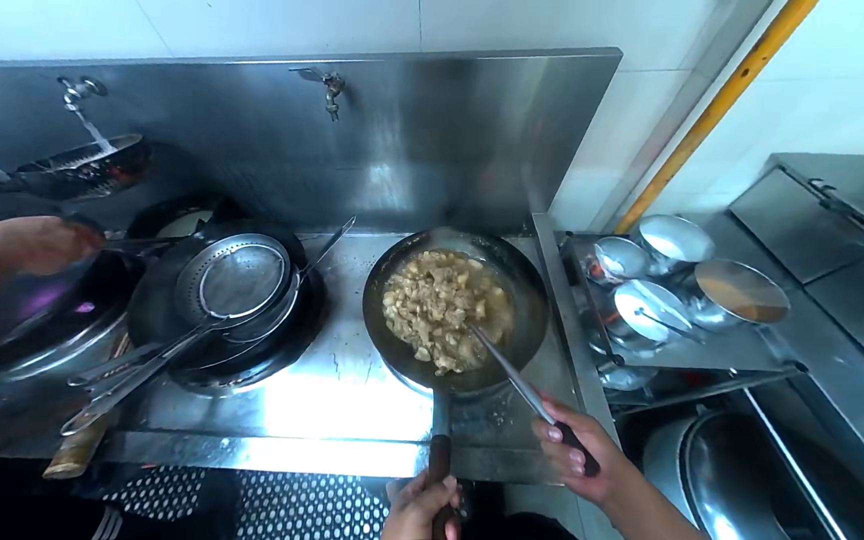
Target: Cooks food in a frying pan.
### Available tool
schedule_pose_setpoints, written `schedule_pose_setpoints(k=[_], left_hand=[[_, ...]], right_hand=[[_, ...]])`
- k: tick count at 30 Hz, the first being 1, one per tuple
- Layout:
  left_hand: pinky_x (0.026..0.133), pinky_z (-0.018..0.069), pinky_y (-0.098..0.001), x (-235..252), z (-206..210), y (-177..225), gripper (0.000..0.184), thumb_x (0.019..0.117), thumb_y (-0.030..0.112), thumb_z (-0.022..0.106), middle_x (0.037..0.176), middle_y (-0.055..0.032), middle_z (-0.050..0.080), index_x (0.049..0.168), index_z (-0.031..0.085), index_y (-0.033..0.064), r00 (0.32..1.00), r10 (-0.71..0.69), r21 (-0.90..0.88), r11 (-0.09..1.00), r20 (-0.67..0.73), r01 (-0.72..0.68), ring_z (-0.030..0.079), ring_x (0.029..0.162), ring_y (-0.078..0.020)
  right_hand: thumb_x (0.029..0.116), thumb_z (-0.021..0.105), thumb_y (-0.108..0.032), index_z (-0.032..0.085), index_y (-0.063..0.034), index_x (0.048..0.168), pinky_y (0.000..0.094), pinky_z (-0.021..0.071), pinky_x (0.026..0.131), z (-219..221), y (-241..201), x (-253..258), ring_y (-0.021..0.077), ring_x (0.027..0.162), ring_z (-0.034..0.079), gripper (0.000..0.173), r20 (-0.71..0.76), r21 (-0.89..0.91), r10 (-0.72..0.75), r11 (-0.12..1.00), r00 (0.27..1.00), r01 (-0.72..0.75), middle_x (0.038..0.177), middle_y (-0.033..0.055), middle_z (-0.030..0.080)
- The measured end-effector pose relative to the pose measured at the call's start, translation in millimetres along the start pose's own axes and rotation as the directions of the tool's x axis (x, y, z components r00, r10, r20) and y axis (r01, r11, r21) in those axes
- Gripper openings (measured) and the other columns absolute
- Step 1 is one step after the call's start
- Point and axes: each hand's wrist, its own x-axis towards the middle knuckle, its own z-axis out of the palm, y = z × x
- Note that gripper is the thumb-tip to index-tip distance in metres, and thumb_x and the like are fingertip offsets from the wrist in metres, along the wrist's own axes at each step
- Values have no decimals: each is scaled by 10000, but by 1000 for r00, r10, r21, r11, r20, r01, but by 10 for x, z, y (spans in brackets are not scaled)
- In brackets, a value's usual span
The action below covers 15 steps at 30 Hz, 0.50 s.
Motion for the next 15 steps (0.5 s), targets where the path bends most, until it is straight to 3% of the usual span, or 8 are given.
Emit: schedule_pose_setpoints(k=[3,6,12,15], left_hand=[[448,497,-222,8,-8,0,112,1048,77,499,817,-88,632,1112,559,7,1000,-3,-2,1000,5,3,559,519,-102],[444,496,-222,11,-10,-2,121,1054,88,494,823,-85,630,1130,552,13,1000,-17,9,1000,2,17,558,518,-100],[451,492,-221,14,-20,3,132,1060,106,494,824,-70,620,1145,544,19,1000,-10,26,1000,19,10,557,530,-94],[452,496,-220,13,-22,2,124,1058,98,488,824,-77,623,1131,546,16,1000,-14,16,1000,21,14,554,523,-95]], right_hand=[[1067,406,-215,349,-215,1557,200,427,352,224,-218,-6,65,409,466,494,-164,-307,-135,948,977,80,656,-2,482],[1058,499,-131,386,-172,1584,239,433,365,472,-465,-16,107,447,486,540,-297,-604,-281,796,912,48,722,45,530],[1040,592,-203,384,-228,1607,284,464,405,649,-715,14,139,459,505,605,-319,-904,-344,389,883,-175,745,53,571],[1042,578,-260,371,-278,1614,362,521,516,706,-702,146,185,572,571,608,-298,-954,-365,83,882,-288,929,100,645]])
